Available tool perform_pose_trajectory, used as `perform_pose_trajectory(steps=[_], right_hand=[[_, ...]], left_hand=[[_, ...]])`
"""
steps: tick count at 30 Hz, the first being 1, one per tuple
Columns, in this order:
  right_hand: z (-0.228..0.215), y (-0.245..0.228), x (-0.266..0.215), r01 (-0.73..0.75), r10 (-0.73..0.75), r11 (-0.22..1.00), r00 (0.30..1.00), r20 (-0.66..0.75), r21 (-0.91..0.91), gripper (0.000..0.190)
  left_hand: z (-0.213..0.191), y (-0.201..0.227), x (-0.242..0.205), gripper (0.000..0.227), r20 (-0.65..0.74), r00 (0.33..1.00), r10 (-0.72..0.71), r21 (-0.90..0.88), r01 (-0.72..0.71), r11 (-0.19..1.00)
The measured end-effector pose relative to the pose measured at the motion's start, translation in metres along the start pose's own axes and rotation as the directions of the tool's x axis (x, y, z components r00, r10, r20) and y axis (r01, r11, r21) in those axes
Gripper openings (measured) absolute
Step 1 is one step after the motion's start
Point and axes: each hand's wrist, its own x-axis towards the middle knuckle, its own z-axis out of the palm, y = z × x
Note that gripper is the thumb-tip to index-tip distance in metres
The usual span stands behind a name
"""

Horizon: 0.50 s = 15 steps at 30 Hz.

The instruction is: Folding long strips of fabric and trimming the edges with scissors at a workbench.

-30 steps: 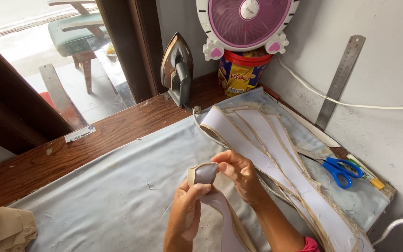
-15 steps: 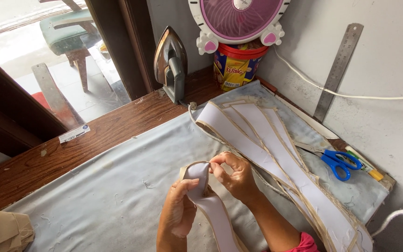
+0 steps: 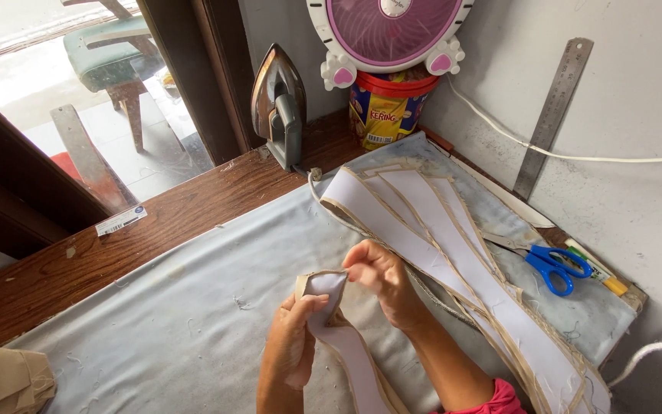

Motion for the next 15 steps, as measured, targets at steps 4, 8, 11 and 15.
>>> perform_pose_trajectory(steps=[4, 8, 11, 15], right_hand=[[0.001, 0.003, -0.001, 0.072, -0.068, 0.993, 0.997, 0.045, -0.097, 0.013], [-0.003, 0.009, 0.004, -0.033, 0.025, 0.979, 0.999, 0.042, 0.202, 0.025], [-0.003, 0.006, 0.004, -0.063, 0.046, 0.960, 0.997, 0.066, 0.274, 0.028], [-0.002, 0.008, 0.002, -0.029, 0.025, 0.998, 0.997, 0.072, 0.055, 0.014]], left_hand=[[0.007, 0.003, -0.005, 0.022, -0.063, 0.997, 0.034, 0.095, -0.028, 0.995], [0.012, 0.007, -0.009, 0.031, 0.007, 0.994, 0.111, 0.130, -0.111, 0.985], [0.010, 0.007, -0.008, 0.023, 0.006, 0.992, 0.129, 0.154, -0.129, 0.980], [0.012, 0.006, -0.008, 0.027, -0.026, 0.990, 0.138, 0.131, -0.133, 0.982]])
